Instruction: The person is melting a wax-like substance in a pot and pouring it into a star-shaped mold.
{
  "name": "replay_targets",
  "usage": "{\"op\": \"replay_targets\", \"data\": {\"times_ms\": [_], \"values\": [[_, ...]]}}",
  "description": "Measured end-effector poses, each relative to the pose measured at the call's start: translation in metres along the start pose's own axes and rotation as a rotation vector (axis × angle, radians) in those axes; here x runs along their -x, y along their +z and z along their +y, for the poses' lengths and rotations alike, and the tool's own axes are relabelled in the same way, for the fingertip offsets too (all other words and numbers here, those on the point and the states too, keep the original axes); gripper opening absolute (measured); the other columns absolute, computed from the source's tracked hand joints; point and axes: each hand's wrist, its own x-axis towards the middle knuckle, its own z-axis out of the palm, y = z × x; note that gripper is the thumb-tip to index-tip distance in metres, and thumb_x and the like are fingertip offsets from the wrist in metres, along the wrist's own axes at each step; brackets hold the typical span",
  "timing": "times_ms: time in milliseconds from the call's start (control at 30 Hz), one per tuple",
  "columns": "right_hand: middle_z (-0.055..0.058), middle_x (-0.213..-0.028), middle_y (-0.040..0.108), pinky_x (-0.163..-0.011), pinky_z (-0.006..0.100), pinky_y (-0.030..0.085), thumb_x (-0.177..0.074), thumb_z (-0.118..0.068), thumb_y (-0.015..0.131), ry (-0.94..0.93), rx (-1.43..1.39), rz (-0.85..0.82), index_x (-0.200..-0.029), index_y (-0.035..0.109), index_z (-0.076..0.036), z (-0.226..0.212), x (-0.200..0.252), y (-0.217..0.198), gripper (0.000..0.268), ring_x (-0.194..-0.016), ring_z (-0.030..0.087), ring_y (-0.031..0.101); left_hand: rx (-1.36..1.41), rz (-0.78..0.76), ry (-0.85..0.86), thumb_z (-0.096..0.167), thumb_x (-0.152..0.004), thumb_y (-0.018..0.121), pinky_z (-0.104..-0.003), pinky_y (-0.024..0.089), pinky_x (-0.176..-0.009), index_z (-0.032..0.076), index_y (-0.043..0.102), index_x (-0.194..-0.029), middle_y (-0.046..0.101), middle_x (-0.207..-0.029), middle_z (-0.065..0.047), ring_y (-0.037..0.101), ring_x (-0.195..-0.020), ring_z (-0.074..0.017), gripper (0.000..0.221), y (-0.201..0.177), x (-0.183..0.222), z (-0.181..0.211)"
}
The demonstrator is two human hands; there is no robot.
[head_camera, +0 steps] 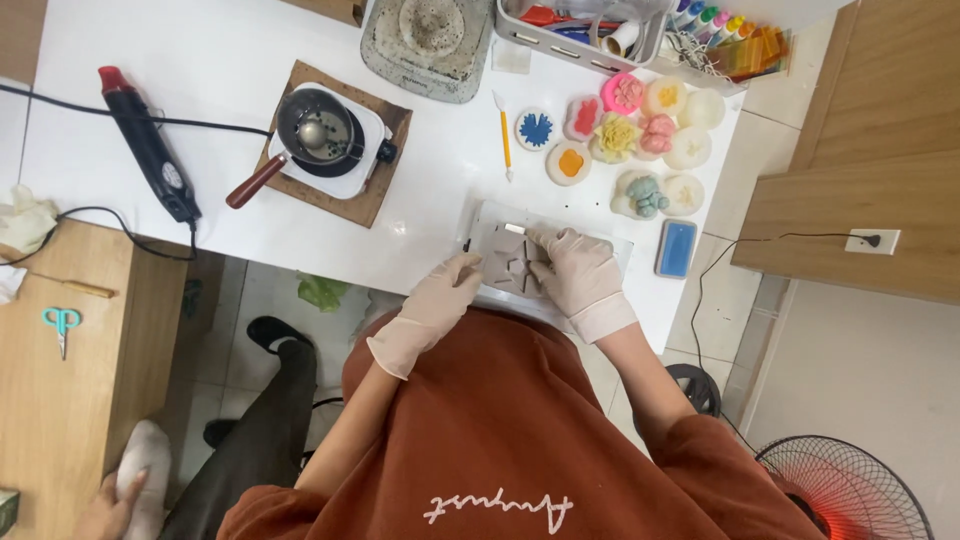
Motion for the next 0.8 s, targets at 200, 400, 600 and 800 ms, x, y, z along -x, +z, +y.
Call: {"op": "replay_targets", "data": {"times_ms": [200, 400, 600, 800], "values": [[0.011, -0.088, 0.067, -0.066, 0.047, 0.052, -0.083, -0.033, 0.075, -0.080, 0.153, 0.142, -0.120, 0.070, -0.018, 0.011, 0.006, 0.008, 0.040, -0.078, 0.031, 0.067, -0.036, 0.158, 0.213, 0.026, -0.099, 0.057, -0.035, 0.047, -0.100, 0.008, 0.066, -0.130, 0.069, -0.125, -0.014, 0.065, -0.116, -0.0296, 0.037, 0.031, -0.005, -0.031], [0.011, -0.087, 0.064, -0.065, 0.045, 0.051, -0.082, -0.036, 0.075, -0.132, 0.230, 0.111, -0.119, 0.070, -0.020, 0.021, -0.001, 0.004, 0.041, -0.078, 0.030, 0.065, -0.226, 0.395, 0.134, 0.030, -0.099, 0.057, -0.040, 0.052, -0.089, 0.025, 0.070, -0.129, 0.066, -0.115, -0.014, 0.066, -0.102, -0.0346, 0.033, 0.054, 0.013, -0.011], [0.010, -0.092, 0.063, -0.067, 0.045, 0.051, -0.082, -0.035, 0.076, -0.136, 0.229, 0.120, -0.118, 0.069, -0.020, 0.021, 0.000, 0.009, 0.040, -0.083, 0.029, 0.065, -0.140, 0.487, 0.110, 0.033, -0.098, 0.059, -0.036, 0.054, -0.087, 0.025, 0.071, -0.129, 0.066, -0.114, -0.010, 0.068, -0.099, -0.0282, 0.034, 0.062, 0.020, 0.002], [0.011, -0.091, 0.062, -0.067, 0.044, 0.051, -0.085, -0.037, 0.074, -0.077, 0.274, 0.113, -0.122, 0.067, -0.018, 0.014, 0.006, 0.017, 0.042, -0.083, 0.029, 0.065, -0.001, 0.485, -0.020, 0.043, -0.091, 0.065, -0.032, 0.054, -0.085, 0.025, 0.077, -0.115, 0.071, -0.107, -0.003, 0.072, -0.095, -0.0224, 0.032, 0.062, 0.011, 0.004]]}}
